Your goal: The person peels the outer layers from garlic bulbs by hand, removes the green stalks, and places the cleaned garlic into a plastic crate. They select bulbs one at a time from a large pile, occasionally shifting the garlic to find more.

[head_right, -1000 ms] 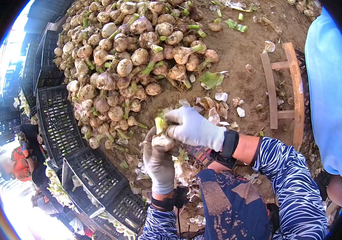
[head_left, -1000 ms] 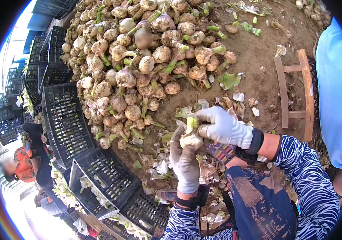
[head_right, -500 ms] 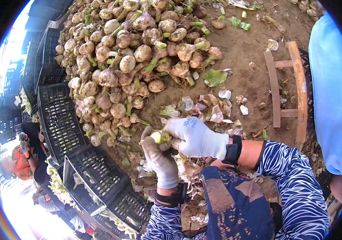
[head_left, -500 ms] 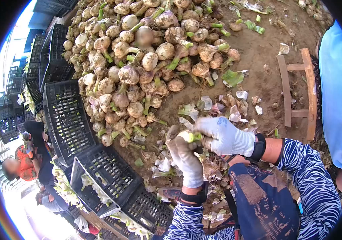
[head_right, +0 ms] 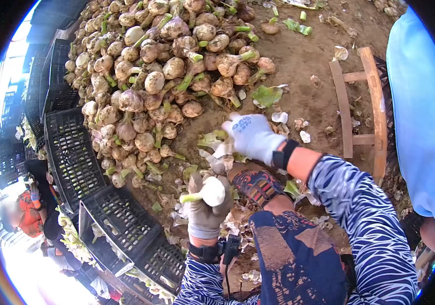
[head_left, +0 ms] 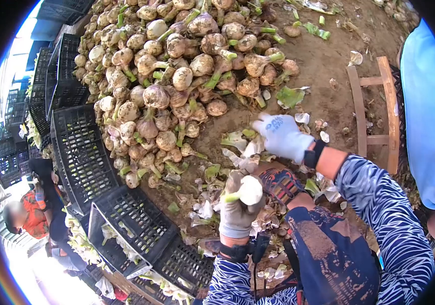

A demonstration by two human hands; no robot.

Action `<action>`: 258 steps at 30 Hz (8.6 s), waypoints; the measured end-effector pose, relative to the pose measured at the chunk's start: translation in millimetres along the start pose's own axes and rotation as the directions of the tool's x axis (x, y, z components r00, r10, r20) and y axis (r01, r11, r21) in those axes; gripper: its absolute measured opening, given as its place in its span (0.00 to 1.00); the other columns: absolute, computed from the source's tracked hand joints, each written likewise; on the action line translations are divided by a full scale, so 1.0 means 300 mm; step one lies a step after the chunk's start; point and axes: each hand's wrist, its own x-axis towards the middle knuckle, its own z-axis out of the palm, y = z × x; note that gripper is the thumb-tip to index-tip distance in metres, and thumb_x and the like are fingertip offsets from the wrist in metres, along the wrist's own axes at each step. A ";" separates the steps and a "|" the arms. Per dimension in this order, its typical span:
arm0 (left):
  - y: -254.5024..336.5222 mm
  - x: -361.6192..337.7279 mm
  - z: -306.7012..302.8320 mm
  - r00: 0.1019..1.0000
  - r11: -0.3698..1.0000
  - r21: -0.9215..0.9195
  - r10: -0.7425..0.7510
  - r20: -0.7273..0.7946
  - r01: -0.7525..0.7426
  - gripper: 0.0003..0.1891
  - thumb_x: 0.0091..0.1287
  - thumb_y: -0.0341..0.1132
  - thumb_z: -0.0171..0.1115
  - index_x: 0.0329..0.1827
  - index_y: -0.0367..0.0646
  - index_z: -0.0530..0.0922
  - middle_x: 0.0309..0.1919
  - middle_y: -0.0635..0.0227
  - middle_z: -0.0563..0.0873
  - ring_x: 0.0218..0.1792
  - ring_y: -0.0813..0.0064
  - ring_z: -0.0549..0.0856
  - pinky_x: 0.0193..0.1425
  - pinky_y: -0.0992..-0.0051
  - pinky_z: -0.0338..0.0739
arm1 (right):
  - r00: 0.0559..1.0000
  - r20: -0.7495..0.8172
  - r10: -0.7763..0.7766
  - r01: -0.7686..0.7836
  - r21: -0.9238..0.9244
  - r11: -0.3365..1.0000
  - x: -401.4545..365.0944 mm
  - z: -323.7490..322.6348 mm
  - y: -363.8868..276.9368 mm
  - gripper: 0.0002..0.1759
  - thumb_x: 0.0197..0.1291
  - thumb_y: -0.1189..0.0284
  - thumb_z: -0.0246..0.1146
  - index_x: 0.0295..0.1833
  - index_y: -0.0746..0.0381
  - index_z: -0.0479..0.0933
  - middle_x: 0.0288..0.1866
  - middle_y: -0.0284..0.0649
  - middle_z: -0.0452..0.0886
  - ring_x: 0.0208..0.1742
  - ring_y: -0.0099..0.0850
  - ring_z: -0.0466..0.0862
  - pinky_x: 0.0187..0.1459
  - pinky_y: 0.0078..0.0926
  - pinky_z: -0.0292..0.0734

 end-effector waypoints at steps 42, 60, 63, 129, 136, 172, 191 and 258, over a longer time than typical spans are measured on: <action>0.084 0.037 0.021 0.920 0.430 0.899 0.381 -0.091 -0.089 0.15 0.72 0.32 0.58 0.57 0.33 0.77 0.42 0.71 0.84 0.39 0.84 0.79 0.45 0.82 0.76 | 0.951 0.022 -0.310 0.281 0.363 0.888 -0.167 -0.019 -0.158 0.12 0.57 0.63 0.59 0.37 0.61 0.78 0.31 0.49 0.81 0.39 0.49 0.83 0.41 0.44 0.77; 0.019 0.101 -0.053 0.936 0.943 -0.022 0.327 -0.131 -0.333 0.19 0.71 0.45 0.57 0.55 0.39 0.75 0.48 0.61 0.84 0.48 0.66 0.84 0.53 0.67 0.81 | 0.953 -0.294 -0.073 0.247 0.617 0.747 -0.159 0.038 -0.161 0.11 0.62 0.68 0.58 0.45 0.65 0.76 0.37 0.50 0.81 0.40 0.49 0.82 0.40 0.41 0.77; 0.034 0.075 -0.040 0.936 0.932 -0.087 0.347 -0.060 -0.351 0.16 0.71 0.41 0.57 0.54 0.38 0.77 0.51 0.55 0.84 0.50 0.58 0.84 0.50 0.62 0.84 | 0.921 -0.249 0.299 0.004 0.775 0.632 -0.113 0.045 -0.064 0.10 0.62 0.71 0.58 0.43 0.67 0.77 0.36 0.53 0.81 0.39 0.46 0.83 0.40 0.36 0.78; 0.109 0.096 0.066 0.849 0.843 -0.109 0.529 -0.006 -0.526 0.19 0.55 0.28 0.54 0.51 0.38 0.80 0.54 0.52 0.83 0.65 0.51 0.75 0.74 0.51 0.65 | 0.992 -0.011 0.125 -0.080 0.717 0.693 -0.049 -0.023 -0.002 0.24 0.59 0.55 0.64 0.50 0.65 0.78 0.41 0.50 0.84 0.44 0.41 0.85 0.47 0.34 0.78; 0.077 0.132 0.105 0.686 0.488 0.610 0.716 0.129 -0.624 0.20 0.59 0.31 0.51 0.51 0.28 0.78 0.51 0.43 0.83 0.57 0.54 0.81 0.66 0.60 0.72 | 0.995 0.020 -0.096 0.065 0.602 0.796 -0.062 -0.069 -0.147 0.14 0.63 0.61 0.57 0.44 0.60 0.79 0.36 0.50 0.83 0.41 0.49 0.83 0.40 0.44 0.76; -0.141 0.078 0.070 0.779 0.640 0.592 0.626 -0.032 -0.489 0.32 0.66 0.24 0.58 0.74 0.42 0.61 0.61 0.63 0.76 0.58 0.72 0.77 0.63 0.72 0.71 | 0.996 -0.063 -0.065 0.079 0.951 0.298 -0.099 0.093 -0.080 0.23 0.65 0.58 0.64 0.58 0.63 0.77 0.51 0.37 0.78 0.52 0.28 0.77 0.55 0.29 0.72; -0.090 0.040 0.110 0.797 0.692 0.586 0.591 -0.125 -0.421 0.24 0.59 0.26 0.65 0.61 0.35 0.73 0.50 0.64 0.82 0.48 0.75 0.83 0.56 0.75 0.77 | 0.940 0.245 -0.237 -0.226 0.968 0.104 -0.121 -0.020 0.009 0.14 0.63 0.70 0.65 0.51 0.67 0.80 0.41 0.35 0.84 0.39 0.19 0.81 0.42 0.21 0.79; -0.043 -0.035 0.062 0.793 0.792 0.437 0.560 -0.240 -0.427 0.28 0.73 0.51 0.51 0.66 0.38 0.68 0.44 0.59 0.84 0.37 0.69 0.87 0.35 0.72 0.86 | 0.978 -0.205 -0.034 0.091 0.277 0.957 -0.039 0.048 0.007 0.09 0.56 0.69 0.60 0.41 0.61 0.77 0.42 0.48 0.78 0.45 0.49 0.80 0.45 0.42 0.76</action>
